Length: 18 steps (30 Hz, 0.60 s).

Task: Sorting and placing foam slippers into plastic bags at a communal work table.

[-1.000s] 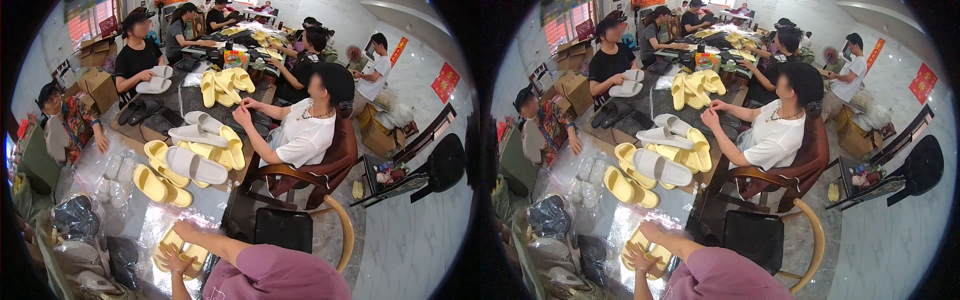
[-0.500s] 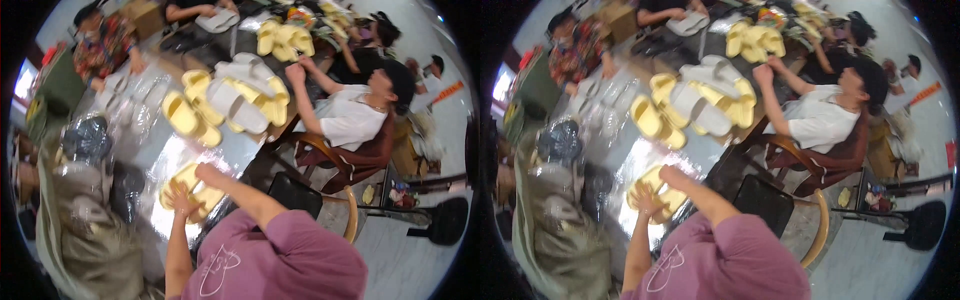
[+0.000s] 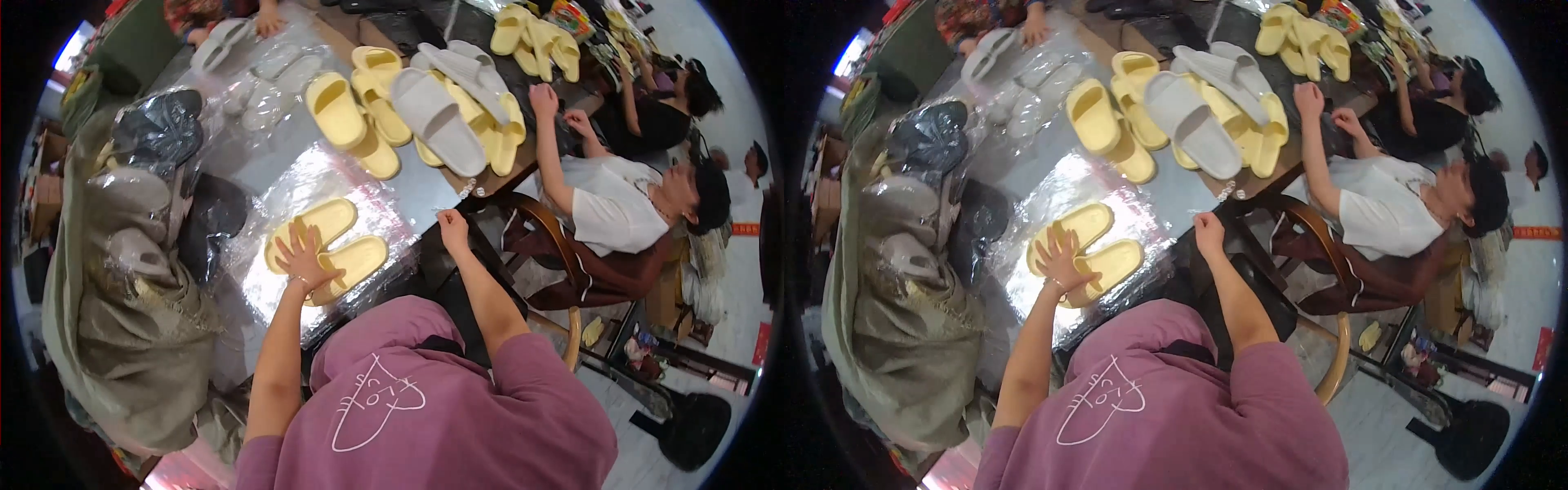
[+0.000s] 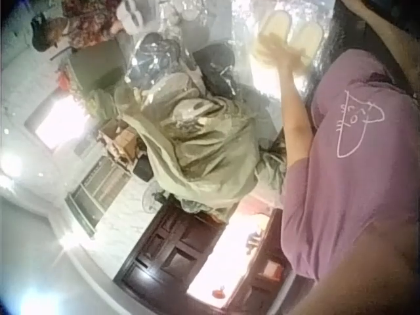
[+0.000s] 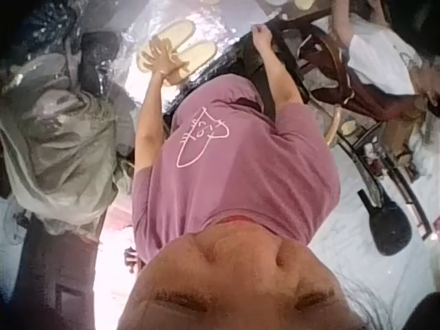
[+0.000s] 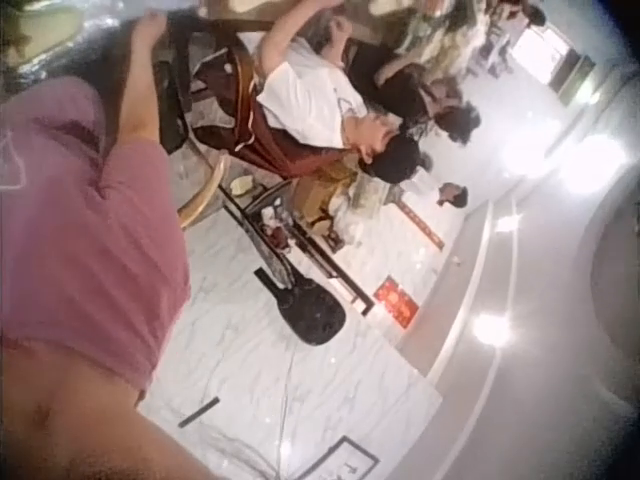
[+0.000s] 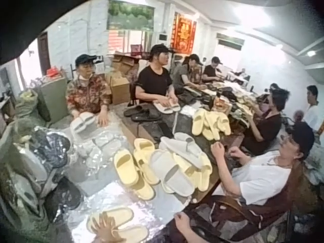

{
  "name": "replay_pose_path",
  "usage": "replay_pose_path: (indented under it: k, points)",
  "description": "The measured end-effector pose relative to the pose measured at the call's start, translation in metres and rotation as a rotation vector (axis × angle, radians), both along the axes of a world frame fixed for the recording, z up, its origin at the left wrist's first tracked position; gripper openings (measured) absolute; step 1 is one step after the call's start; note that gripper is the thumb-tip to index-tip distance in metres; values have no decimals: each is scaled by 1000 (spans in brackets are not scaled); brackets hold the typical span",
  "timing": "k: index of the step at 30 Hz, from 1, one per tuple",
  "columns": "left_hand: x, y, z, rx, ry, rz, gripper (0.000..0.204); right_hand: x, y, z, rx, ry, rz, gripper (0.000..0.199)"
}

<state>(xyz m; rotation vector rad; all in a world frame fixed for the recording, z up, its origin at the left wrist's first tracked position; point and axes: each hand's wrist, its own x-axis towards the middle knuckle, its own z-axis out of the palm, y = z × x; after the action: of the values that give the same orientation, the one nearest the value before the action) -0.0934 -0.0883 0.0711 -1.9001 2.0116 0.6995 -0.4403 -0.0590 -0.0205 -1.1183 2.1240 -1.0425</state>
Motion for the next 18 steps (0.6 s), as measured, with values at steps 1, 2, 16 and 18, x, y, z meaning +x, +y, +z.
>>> replay_pose_path:
  k: [1, 2, 16, 18]
  points:
    - [2, -1, 1, -1, -14, 29, 129, 4, -4, 4, 22, 50, -20, 19]
    - [-1, -3, 5, 9, 3, 25, 128, 3, -6, 2, 2, 51, -49, 16]
    - [73, 72, -53, -527, 810, 823, 61, 103, -21, 51, 82, 462, 464, 22]
    - [129, 107, -81, -669, 625, 412, 65, 170, -32, 94, 259, -64, 625, 21]
